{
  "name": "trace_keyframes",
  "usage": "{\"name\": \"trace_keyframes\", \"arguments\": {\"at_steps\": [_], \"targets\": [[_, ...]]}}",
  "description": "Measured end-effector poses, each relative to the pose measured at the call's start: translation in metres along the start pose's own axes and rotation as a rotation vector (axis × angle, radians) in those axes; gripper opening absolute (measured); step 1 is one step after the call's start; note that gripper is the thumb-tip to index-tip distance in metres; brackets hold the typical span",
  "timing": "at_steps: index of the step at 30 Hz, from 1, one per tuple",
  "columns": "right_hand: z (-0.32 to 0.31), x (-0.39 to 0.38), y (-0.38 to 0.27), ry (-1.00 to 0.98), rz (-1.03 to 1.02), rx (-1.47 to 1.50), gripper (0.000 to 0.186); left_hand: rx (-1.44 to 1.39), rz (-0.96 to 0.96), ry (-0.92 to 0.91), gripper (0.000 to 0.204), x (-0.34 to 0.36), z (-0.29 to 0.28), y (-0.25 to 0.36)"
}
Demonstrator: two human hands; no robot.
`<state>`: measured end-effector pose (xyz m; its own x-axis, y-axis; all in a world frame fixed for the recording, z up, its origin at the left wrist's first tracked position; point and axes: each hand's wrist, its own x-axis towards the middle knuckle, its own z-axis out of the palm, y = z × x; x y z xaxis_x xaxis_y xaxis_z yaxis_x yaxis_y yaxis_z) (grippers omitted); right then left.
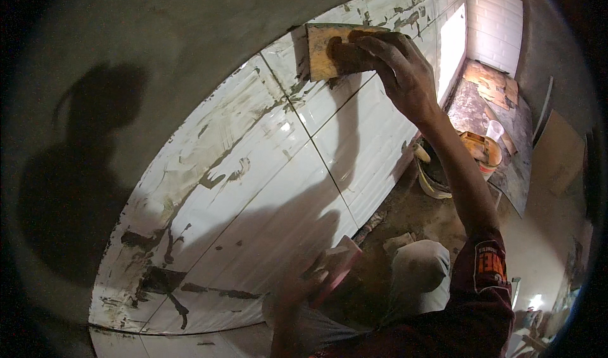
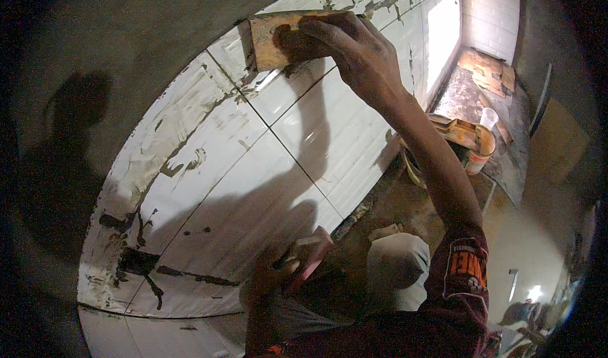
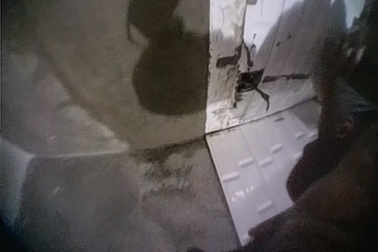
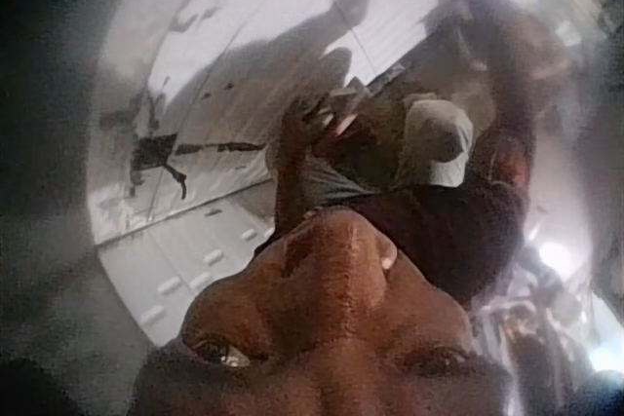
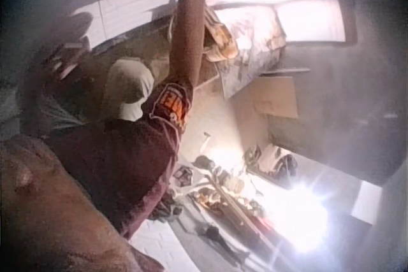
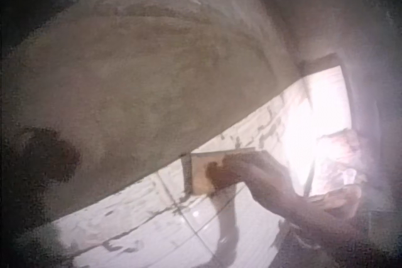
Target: The person applies grout to the gaps between white wall tiles using a trowel and a pink float. They repeatedly scoop grout from a bucket, spread it into the joints, and wipe the surface to smooth the application.
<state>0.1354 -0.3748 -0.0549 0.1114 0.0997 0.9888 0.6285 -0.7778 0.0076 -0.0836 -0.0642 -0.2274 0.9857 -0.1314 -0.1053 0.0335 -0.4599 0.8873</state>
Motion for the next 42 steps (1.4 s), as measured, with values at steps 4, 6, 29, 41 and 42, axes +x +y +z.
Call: {"name": "trace_keyframes", "arguments": {"at_steps": [4, 6, 29, 41, 42], "targets": [[0.000, 0.008, -0.001, -0.002, 0.012, 0.001, 0.043, 0.124, 0.020, -0.007, 0.049, 0.001, -0.001, -0.005], [0.001, 0.011, 0.000, -0.009, 0.003, 0.003, 0.043, 0.238, 0.059, 0.018, 0.050, 0.000, 0.001, -0.004], [0.002, 0.021, 0.000, -0.022, -0.106, -0.097, 0.037, 0.421, 0.167, -0.016, 0.053, 0.008, 0.005, -0.036], [0.000, 0.016, 0.013, -0.017, -0.024, 0.053, 0.038, 0.419, 0.139, -0.027, 0.053, 0.011, 0.003, -0.031], [0.000, 0.020, 0.005, -0.021, -0.054, 0.067, 0.038, 0.423, 0.135, -0.028, 0.053, 0.010, 0.004, -0.032]]}}
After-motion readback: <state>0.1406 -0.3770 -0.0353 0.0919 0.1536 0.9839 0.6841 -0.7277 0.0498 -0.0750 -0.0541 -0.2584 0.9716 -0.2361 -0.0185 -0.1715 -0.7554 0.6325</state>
